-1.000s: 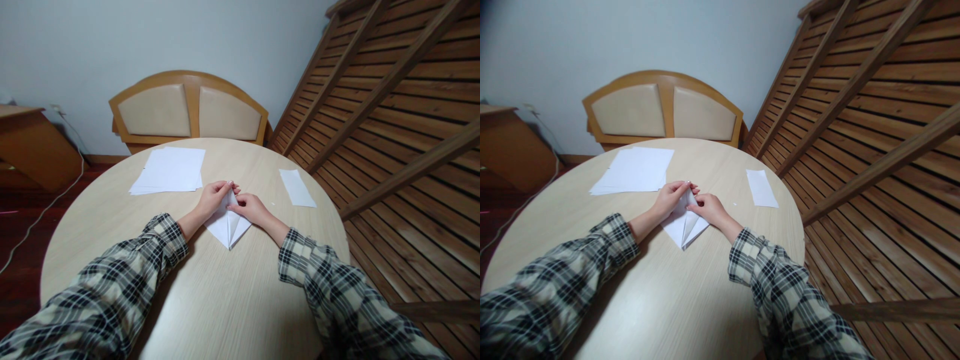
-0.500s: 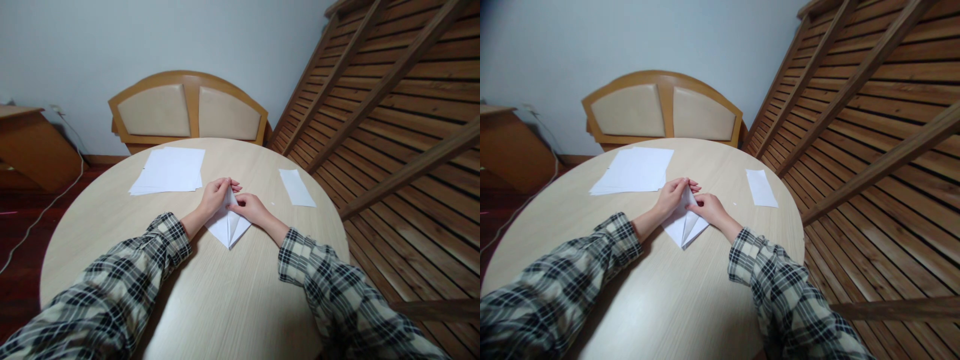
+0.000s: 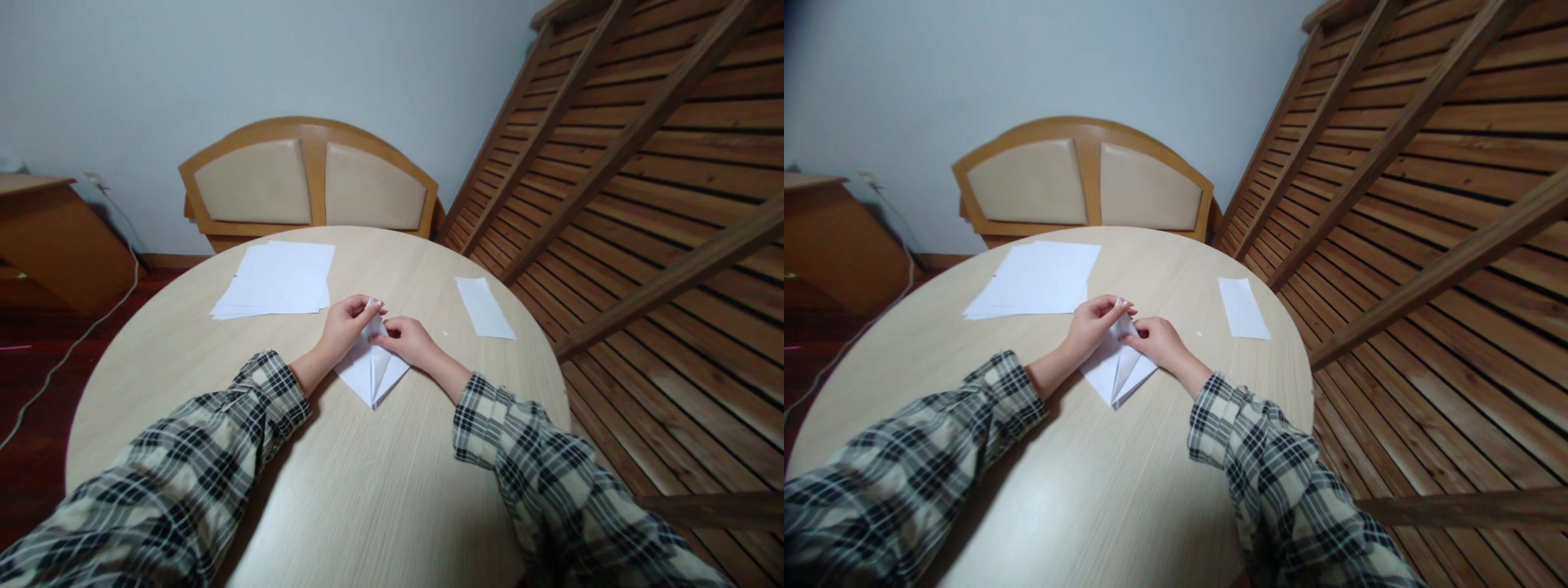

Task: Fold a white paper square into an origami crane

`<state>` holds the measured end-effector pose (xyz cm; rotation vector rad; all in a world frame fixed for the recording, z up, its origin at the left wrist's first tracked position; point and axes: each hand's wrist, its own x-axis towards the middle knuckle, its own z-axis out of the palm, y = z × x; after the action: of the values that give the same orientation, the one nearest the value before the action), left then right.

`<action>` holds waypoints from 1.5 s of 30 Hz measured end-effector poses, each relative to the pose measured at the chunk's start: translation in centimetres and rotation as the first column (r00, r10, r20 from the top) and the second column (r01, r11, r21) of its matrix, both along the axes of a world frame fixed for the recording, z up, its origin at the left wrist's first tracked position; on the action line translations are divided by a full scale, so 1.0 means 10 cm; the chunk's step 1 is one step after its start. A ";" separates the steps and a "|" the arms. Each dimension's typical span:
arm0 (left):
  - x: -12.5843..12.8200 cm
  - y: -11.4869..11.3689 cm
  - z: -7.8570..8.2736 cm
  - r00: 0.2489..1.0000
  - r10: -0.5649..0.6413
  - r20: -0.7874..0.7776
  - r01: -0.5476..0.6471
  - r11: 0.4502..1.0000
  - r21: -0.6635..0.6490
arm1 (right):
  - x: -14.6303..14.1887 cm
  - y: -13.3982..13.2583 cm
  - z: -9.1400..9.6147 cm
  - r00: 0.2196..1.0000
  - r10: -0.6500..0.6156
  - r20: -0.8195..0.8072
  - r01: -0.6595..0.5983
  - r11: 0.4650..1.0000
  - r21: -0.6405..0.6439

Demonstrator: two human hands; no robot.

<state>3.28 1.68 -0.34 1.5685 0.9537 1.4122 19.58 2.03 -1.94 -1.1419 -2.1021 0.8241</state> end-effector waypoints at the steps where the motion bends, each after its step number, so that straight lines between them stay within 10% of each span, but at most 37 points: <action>1: 0.01 0.00 0.01 1.000 0.007 -0.010 -0.007 1.000 -0.002 | 0.00 0.00 0.00 1.000 0.002 -0.001 -0.002 1.000 -0.001; 45: 0.07 0.06 0.01 0.971 0.063 0.232 -0.045 0.995 -0.085 | -0.02 -0.02 0.02 1.000 0.001 -0.009 -0.001 1.000 -0.023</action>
<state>3.99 2.30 -0.24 1.2924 0.9033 1.5400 19.39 1.78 -1.72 -1.1469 -2.0911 0.8542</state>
